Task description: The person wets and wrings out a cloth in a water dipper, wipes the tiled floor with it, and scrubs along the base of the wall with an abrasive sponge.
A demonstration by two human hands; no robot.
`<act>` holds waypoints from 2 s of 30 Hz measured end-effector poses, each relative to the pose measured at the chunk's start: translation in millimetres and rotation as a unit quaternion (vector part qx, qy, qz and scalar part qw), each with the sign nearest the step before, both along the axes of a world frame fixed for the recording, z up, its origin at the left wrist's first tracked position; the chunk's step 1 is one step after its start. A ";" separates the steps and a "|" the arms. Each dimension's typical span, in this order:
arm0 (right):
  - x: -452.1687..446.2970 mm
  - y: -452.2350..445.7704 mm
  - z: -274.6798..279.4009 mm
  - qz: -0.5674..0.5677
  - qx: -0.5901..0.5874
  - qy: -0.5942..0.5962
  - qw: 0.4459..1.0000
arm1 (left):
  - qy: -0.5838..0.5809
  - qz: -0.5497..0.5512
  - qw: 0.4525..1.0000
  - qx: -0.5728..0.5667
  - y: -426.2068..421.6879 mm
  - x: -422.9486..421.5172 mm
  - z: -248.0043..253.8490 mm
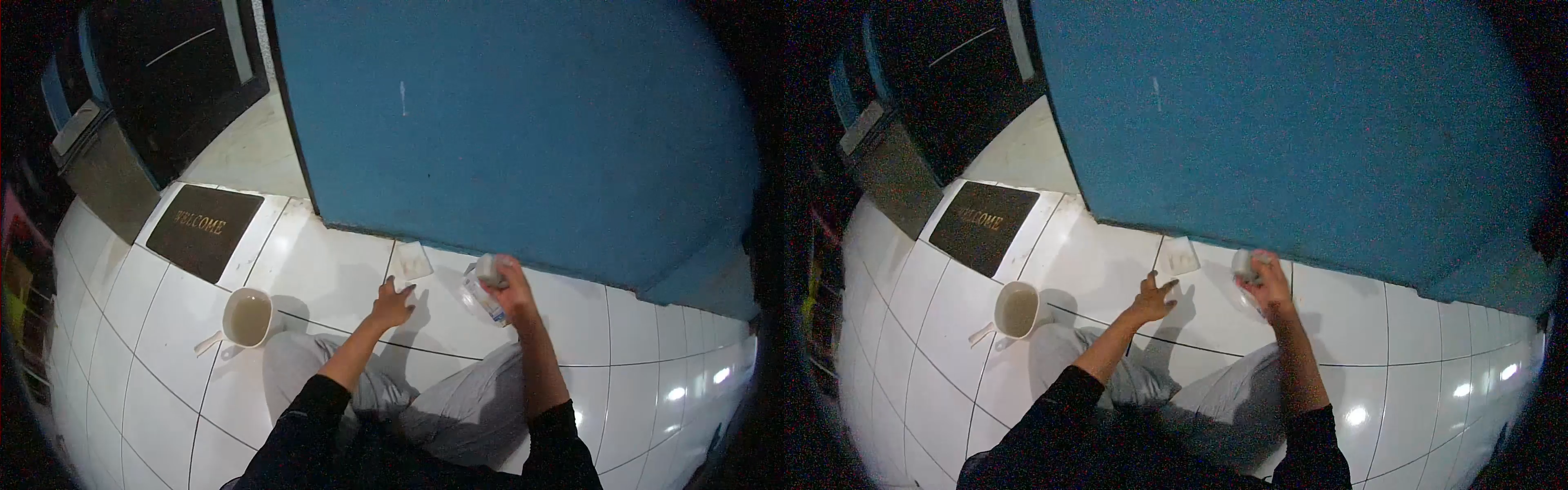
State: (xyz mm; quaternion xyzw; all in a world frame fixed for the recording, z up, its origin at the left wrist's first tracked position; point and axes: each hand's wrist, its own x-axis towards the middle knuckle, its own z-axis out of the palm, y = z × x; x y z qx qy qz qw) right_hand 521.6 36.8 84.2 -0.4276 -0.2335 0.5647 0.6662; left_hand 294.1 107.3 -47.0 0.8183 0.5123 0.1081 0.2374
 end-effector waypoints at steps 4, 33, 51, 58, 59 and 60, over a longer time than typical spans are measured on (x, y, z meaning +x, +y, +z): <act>7.5 4.6 -33.3 0.078 -0.030 -0.485 0.871 | 0.073 -0.066 0.993 0.060 24.6 51.7 -37.6; 18.7 4.9 -42.0 0.203 -0.106 -0.295 0.928 | 0.242 0.007 0.965 -0.097 -11.6 -74.3 41.8; -58.9 55.7 -156.2 0.218 0.166 -0.712 0.647 | -0.075 -0.189 0.978 0.038 -26.0 -35.4 -37.5; -36.8 148.9 -182.1 0.086 0.092 -0.726 0.676 | -0.014 -0.215 0.977 -0.005 -24.8 -24.0 -28.4; -38.0 161.2 -175.9 0.079 0.057 -0.724 0.683 | -0.001 -0.213 0.977 -0.006 -23.7 -22.2 -30.5; -37.4 165.1 -177.2 0.060 0.045 -0.789 0.610 | -0.004 -0.217 0.976 -0.008 -22.2 -21.7 -26.7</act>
